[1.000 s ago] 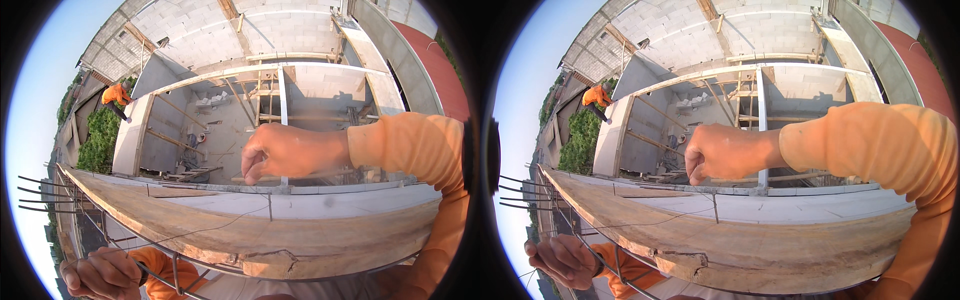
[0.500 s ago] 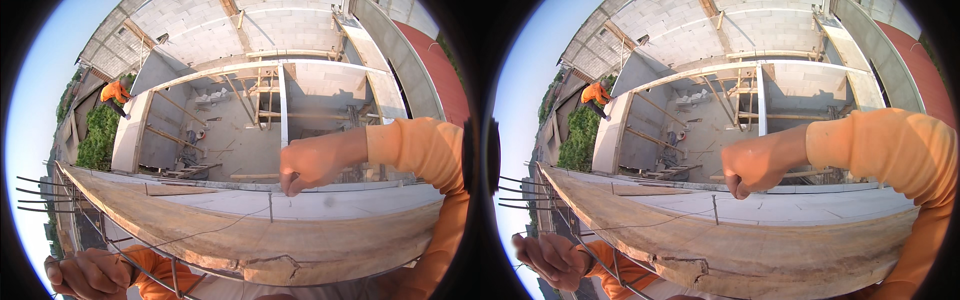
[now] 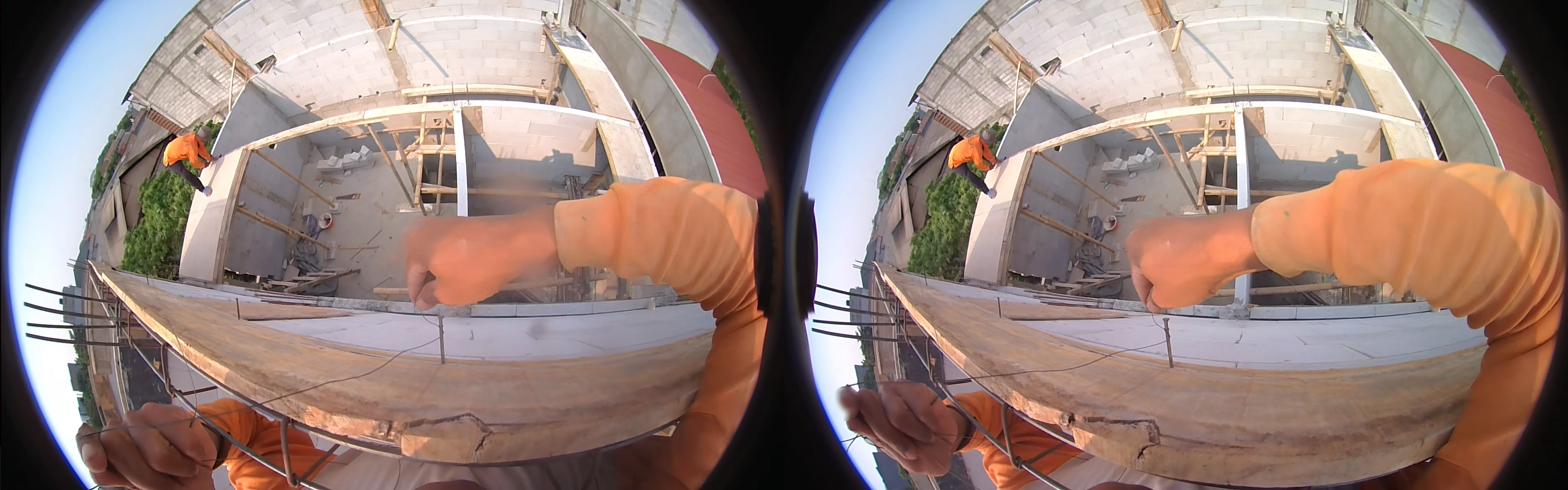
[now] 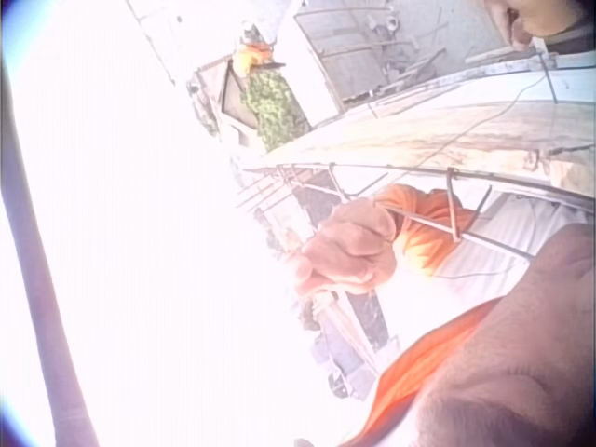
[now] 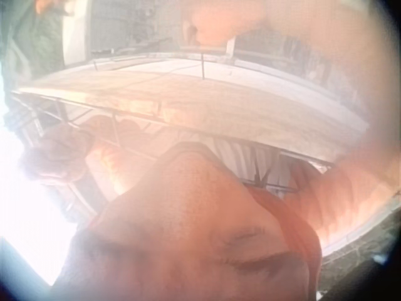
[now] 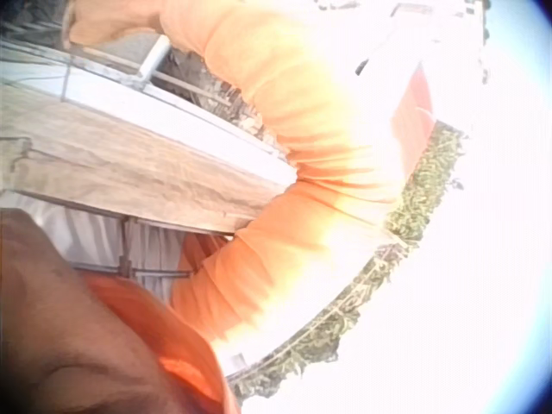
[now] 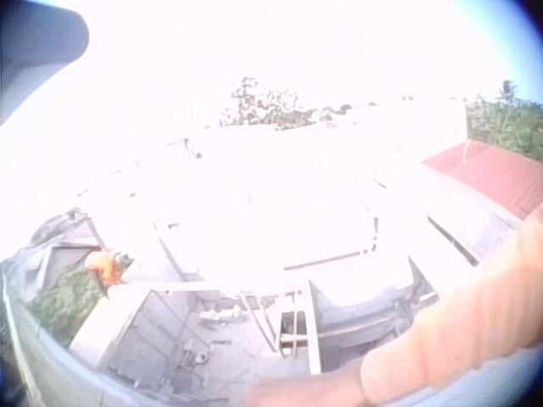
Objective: The person hammers nails into wooden boards using a hammer and ties wire to secure formwork around rebar on top of a wall.
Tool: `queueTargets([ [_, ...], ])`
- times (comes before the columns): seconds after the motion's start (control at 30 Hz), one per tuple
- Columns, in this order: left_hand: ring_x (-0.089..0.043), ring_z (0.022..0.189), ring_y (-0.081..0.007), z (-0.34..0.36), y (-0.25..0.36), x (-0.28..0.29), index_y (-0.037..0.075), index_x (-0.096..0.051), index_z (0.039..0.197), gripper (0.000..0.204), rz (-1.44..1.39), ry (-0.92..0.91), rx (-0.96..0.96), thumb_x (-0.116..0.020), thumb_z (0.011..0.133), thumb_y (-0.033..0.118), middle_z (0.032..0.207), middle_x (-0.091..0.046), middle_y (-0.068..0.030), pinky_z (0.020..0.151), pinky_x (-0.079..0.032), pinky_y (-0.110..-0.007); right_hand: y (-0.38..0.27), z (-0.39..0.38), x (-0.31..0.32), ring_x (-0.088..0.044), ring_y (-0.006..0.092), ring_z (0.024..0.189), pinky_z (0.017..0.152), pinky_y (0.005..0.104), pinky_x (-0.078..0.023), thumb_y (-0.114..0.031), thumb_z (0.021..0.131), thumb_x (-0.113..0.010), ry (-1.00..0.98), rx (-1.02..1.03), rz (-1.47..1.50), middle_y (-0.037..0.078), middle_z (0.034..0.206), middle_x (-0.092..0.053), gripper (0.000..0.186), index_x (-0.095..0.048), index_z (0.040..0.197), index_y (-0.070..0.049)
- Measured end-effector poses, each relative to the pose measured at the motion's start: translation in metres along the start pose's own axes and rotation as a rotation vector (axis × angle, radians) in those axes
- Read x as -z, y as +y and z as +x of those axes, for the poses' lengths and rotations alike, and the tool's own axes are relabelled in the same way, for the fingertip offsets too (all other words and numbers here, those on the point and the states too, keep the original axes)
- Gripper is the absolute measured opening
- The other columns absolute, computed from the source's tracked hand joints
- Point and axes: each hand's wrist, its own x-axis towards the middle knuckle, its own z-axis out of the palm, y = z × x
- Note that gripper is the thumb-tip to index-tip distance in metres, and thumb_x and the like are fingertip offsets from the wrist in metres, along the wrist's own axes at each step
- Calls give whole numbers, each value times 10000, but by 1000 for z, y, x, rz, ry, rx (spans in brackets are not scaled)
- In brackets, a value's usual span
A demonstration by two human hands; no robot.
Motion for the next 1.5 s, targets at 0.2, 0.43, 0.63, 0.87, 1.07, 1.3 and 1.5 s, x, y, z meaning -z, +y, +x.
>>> queueTargets([
  [0.2,-327,319,-50,-2,-3,-1,-53,-383,1201,217,-27,-6,-5,-330,1121,142,560,-443,5,259,-279,-211,-89,-10,51,-641,369,805,726,467,-515,-38,814,-562,-716,-310,-452,187,788,-664,135,-655,760,42],
  [0.43,-337,325,-59,2,-3,-3,-60,-391,1199,214,-10,-35,-15,-330,1118,128,567,-468,-4,271,-278,-212,-17,3,10,-648,378,778,707,473,-521,-19,793,-564,-33,344,-328,188,753,-648,121,-660,784,53],
  [0.63,-341,333,-56,-1,-4,0,-58,-400,1204,211,-41,-11,6,-355,1115,129,574,-472,-6,275,-259,-213,-38,-18,24,-598,354,950,832,421,-502,-3,777,-540,-460,-353,-63,191,904,-632,101,-615,779,64],
  [0.87,-354,342,-48,-9,9,11,-73,-401,1228,234,-26,-32,-10,-439,1090,112,594,-484,-11,285,-270,-207,-55,-20,25,-594,359,1027,876,426,-502,-49,851,-554,-229,128,-305,198,993,-617,156,-606,798,89],
  [1.07,-356,335,-52,-3,1,4,-78,-420,1217,226,-9,-26,-30,-400,1102,115,587,-480,-8,287,-285,-206,-11,-11,9,-628,353,967,897,438,-511,-40,862,-573,-157,-49,-17,170,923,-644,196,-718,971,36],
  [1.3,-353,327,-52,-3,1,3,-74,-438,1213,228,19,-1,-5,-382,1109,122,588,-506,-2,278,-285,-215,-60,-24,20,-675,402,827,752,462,-547,-35,818,-587,-549,-332,-281,185,838,-692,141,-706,825,41],
  [1.5,-357,327,-46,0,-5,-3,-80,-459,1223,258,-34,-41,-40,-409,1108,145,582,-509,-3,264,-265,-218,-74,-11,37,-656,401,775,715,450,-539,-33,823,-609,-288,120,-582,185,773,-641,121,-674,769,53],
])
